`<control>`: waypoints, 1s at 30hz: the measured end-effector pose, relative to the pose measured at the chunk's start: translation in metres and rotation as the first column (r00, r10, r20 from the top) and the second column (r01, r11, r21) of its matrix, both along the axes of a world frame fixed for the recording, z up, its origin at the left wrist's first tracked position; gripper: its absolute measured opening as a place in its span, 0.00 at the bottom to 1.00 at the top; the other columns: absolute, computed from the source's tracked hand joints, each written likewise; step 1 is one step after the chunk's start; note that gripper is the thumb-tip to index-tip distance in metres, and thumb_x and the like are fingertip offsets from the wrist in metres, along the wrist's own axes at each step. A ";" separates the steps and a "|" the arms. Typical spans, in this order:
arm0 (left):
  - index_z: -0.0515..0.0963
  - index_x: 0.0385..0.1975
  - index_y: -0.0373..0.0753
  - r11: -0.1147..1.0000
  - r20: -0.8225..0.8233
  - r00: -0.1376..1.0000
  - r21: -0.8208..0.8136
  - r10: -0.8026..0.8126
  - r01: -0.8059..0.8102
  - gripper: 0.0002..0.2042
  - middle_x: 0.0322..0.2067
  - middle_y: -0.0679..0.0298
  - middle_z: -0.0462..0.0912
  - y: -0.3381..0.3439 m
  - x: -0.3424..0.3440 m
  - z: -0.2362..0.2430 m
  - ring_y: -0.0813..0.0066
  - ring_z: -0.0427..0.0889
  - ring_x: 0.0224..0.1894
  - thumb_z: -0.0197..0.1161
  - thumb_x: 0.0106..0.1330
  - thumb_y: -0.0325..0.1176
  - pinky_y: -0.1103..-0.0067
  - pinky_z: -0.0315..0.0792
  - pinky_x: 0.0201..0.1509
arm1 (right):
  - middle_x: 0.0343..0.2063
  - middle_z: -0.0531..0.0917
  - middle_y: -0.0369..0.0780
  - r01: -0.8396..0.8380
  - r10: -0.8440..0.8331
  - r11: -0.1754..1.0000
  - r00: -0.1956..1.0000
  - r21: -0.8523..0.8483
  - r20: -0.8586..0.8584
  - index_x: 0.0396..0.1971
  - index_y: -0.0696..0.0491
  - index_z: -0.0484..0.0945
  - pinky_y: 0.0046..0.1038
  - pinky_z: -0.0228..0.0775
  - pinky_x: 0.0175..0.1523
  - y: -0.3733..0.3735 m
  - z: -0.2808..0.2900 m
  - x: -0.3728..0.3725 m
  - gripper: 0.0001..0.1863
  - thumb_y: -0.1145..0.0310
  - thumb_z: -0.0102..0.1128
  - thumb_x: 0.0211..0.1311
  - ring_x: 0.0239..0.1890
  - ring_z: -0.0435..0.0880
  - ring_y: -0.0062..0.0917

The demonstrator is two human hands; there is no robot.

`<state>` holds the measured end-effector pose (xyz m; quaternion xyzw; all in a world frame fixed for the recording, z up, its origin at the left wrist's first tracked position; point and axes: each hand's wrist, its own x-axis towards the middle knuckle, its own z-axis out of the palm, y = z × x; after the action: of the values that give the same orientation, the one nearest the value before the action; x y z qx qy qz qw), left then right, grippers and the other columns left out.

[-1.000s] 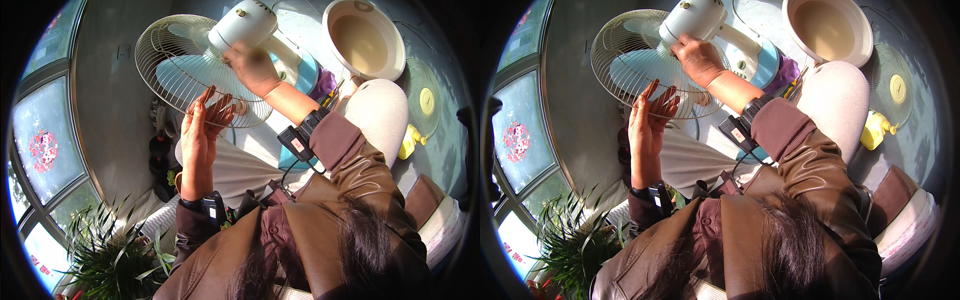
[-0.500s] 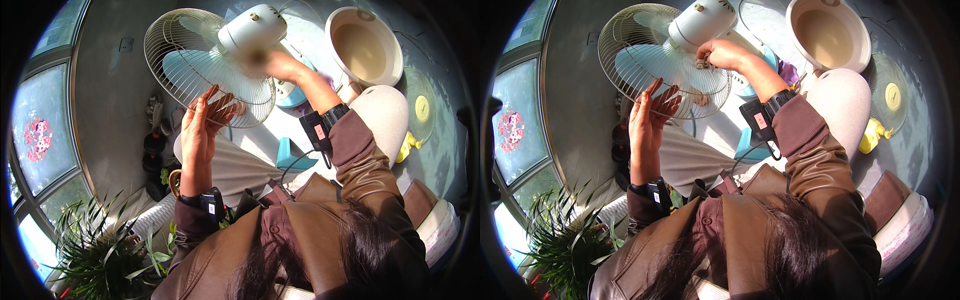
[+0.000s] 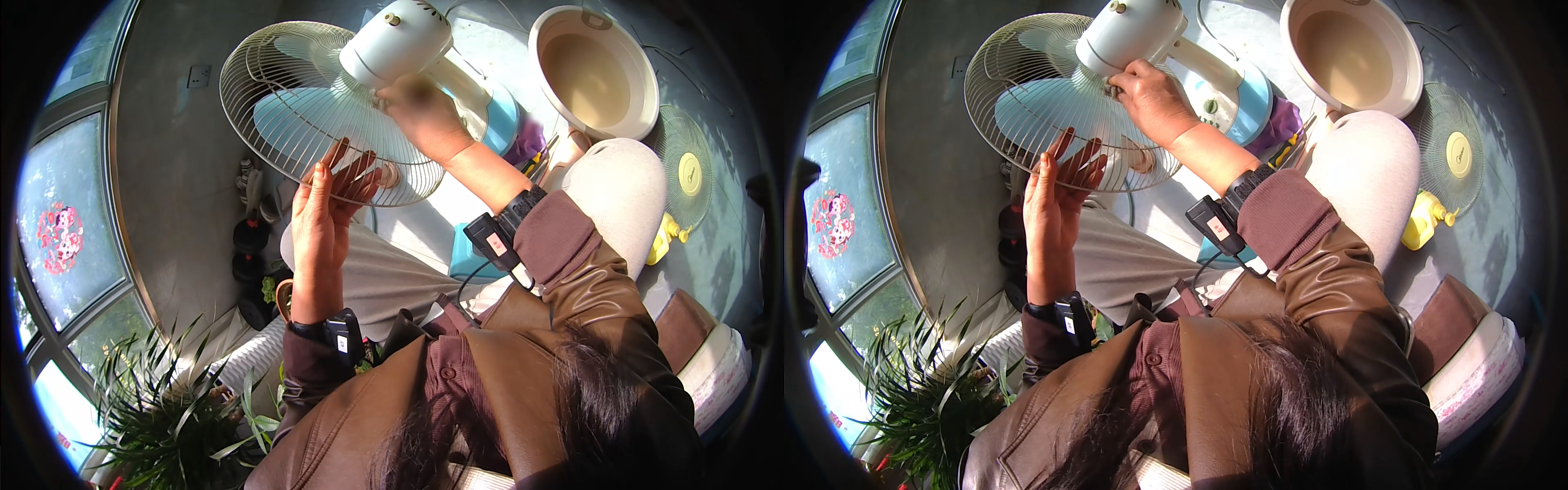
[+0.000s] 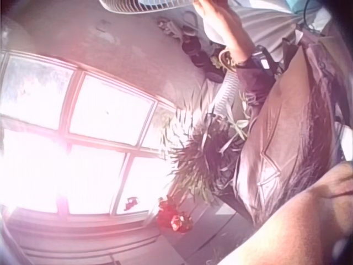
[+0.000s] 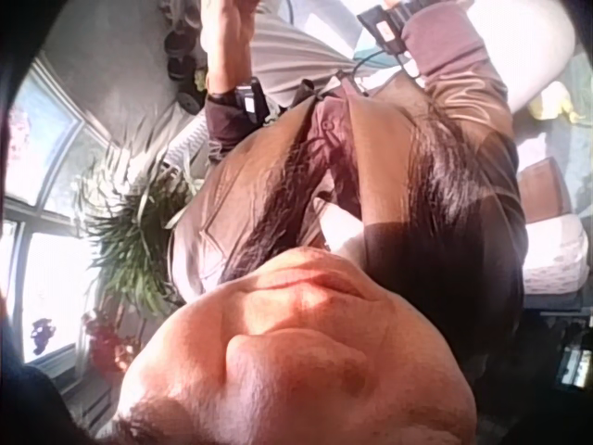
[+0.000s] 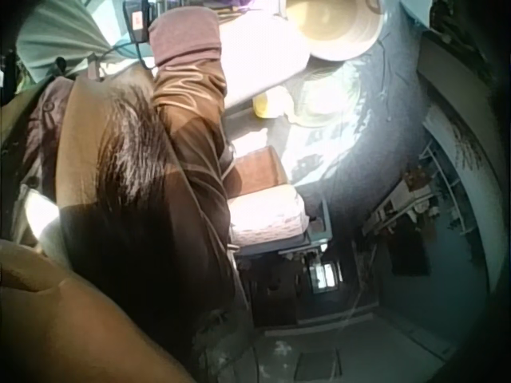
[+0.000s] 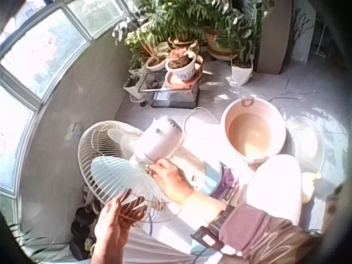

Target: The person cleans a white pedestal fan by removing the front grille, wiping the fan blades and grille with a cloth, and reattaching the grille. They dip the cloth in a bucket of water and use a spray bottle to apply cleaning solution to the fan components.

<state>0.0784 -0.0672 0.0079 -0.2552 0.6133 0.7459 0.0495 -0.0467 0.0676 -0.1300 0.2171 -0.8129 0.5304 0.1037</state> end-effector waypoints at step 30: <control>0.66 0.65 0.30 0.998 0.000 0.998 -0.013 0.058 -0.058 0.28 0.55 0.40 0.79 -0.016 0.008 0.003 0.51 0.84 0.52 0.52 0.77 0.48 0.68 0.80 0.55 | 0.34 0.88 0.42 -0.335 0.358 0.932 0.794 -0.138 0.492 0.38 0.52 0.87 0.30 0.78 0.49 0.016 -0.012 -0.019 0.11 0.74 0.61 0.56 0.41 0.87 0.32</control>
<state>0.0865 -0.0834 0.0109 -0.2735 0.6103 0.7430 0.0263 -0.0659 0.0834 -0.1420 0.2122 -0.7456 0.5962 -0.2087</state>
